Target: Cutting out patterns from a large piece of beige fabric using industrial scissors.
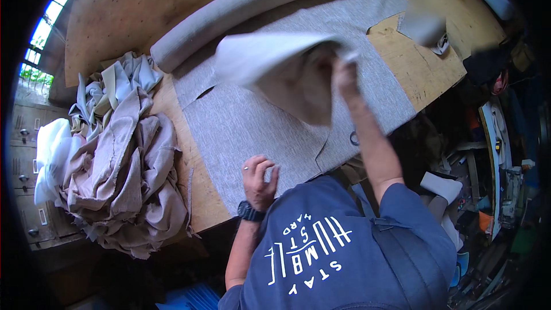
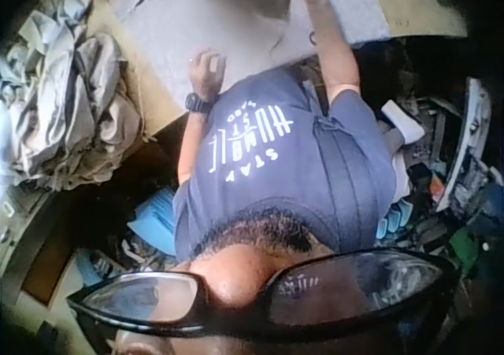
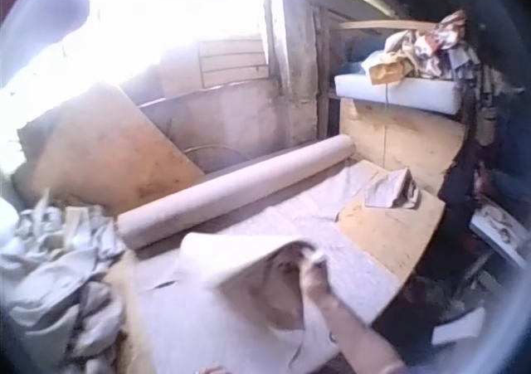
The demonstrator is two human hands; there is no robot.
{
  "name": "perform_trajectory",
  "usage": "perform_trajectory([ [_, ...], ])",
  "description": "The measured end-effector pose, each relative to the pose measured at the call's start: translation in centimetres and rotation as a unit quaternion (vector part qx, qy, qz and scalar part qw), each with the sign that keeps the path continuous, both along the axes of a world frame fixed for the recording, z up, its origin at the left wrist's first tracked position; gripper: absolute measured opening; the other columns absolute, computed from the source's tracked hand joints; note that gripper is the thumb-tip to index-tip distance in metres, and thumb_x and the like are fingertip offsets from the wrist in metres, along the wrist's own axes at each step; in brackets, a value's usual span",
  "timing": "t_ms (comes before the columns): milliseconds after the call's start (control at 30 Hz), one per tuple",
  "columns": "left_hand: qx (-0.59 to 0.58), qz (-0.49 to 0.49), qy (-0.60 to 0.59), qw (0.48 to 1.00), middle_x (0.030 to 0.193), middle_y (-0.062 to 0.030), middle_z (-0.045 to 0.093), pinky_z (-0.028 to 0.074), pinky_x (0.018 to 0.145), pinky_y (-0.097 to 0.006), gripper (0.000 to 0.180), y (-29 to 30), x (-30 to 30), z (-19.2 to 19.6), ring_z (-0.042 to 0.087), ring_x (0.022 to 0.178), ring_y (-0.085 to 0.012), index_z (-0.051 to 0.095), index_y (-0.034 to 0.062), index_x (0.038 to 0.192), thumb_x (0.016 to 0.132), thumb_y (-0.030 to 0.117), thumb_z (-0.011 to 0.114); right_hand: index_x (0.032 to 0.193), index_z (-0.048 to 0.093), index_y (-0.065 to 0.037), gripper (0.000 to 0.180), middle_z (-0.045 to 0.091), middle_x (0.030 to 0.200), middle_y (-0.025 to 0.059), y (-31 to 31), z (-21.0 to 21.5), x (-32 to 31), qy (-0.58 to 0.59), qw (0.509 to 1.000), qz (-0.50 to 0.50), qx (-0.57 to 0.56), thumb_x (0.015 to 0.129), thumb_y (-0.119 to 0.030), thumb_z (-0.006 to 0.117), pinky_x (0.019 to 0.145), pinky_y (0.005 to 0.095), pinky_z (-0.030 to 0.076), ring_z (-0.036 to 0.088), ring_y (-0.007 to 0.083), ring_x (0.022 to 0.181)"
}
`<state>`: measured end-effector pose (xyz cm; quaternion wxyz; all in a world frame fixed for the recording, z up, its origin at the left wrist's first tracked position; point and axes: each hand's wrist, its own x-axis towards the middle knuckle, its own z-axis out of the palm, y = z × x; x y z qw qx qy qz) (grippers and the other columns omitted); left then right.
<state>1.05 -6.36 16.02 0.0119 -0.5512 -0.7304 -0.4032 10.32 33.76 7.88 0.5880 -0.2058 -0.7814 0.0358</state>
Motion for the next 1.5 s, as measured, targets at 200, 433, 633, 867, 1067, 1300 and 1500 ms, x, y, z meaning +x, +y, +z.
perform_trajectory([
  [200,-0.193,0.062,-0.066,0.977,0.122,-0.015,0.061,0.045,0.101,-0.048,0.038,-14.0,-2.3,-9.5,0.057,0.117,-0.0358,0.065,0.0053,0.112,0.079,0.014,0.081,0.124,0.066,0.002,0.042,0.073,0.105,0.0099,3.3,13.7,13.5,0.249,0.891,-0.062,-0.375,0.099,-0.032,0.067,0.077,0.034,0.056,0.069,0.0178,0.088],
  [433,-0.282,0.044,0.049,0.957,0.147,-0.0147,0.049,0.038,0.11,-0.052,0.067,-18.5,-3.5,-13.6,0.046,0.135,-0.0365,0.062,0.0183,0.133,0.07,0.016,0.085,0.115,0.065,0.004,0.059,0.071,0.11,0.0245,-0.7,-1.5,20.0,-0.173,0.768,-0.208,-0.58,0.085,-0.045,0.079,0.09,0.0449,0.052,0.069,0.0367,0.105],
  [633,-0.215,-0.001,0.039,0.976,0.129,-0.0083,0.064,0.046,0.101,-0.049,0.035,-17.9,-4.4,-13.7,0.056,0.125,-0.0341,0.076,0.0215,0.107,0.074,0.016,0.085,0.147,0.041,0.005,0.079,0.07,0.117,0.0205,-9.7,-5.1,15.8,-0.107,0.838,-0.11,-0.523,0.087,-0.031,0.077,0.09,0.0423,0.054,0.071,0.034,0.102],
  [867,-0.195,-0.041,0.003,0.98,0.101,-0.0092,0.07,0.054,0.081,-0.042,0.013,-15.9,-7.0,-12.2,0.066,0.096,-0.0321,0.071,0.0102,0.096,0.083,0.009,0.076,0.151,0.035,-0.001,0.078,0.066,0.113,0.0171,-14.2,-2.3,13.4,-0.08,0.894,-0.112,-0.426,0.087,-0.016,0.075,0.083,0.0415,0.055,0.068,0.0293,0.096],
  [1067,-0.147,0.101,-0.026,0.984,0.086,-0.0199,0.071,0.055,0.068,-0.04,0.014,-5.6,-19.0,-7.4,0.071,0.077,-0.034,0.07,0.0039,0.099,0.096,0.017,0.068,0.134,0.056,-0.002,0.053,0.068,0.103,0.0145,-17.0,-0.7,12.6,-0.148,0.916,-0.075,-0.366,0.085,-0.012,0.074,0.088,0.0452,0.052,0.066,0.0334,0.098],
  [1300,-0.12,0.173,0.004,0.977,0.107,-0.0154,0.071,0.054,0.085,-0.043,0.03,3.1,-34.3,-3.6,0.069,0.096,-0.0329,0.069,0.0063,0.113,0.094,0.03,0.07,0.122,0.064,-0.003,0.037,0.069,0.096,0.0143,-22.5,1.6,7.6,-0.18,0.914,-0.008,-0.364,0.087,-0.013,0.072,0.084,0.0466,0.052,0.066,0.0363,0.094],
  [1500,-0.125,-0.043,0.098,0.986,0.139,-0.0209,0.057,0.037,0.113,-0.049,0.059,7.0,-27.0,-11.0,0.05,0.132,-0.039,0.057,0.0052,0.136,0.088,0.034,0.074,0.102,0.068,-0.006,0.021,0.069,0.091,0.0176,-29.7,-0.3,8.7,-0.178,0.903,-0.052,-0.388,0.087,-0.022,0.068,0.078,0.0486,0.055,0.067,0.0387,0.088],
])
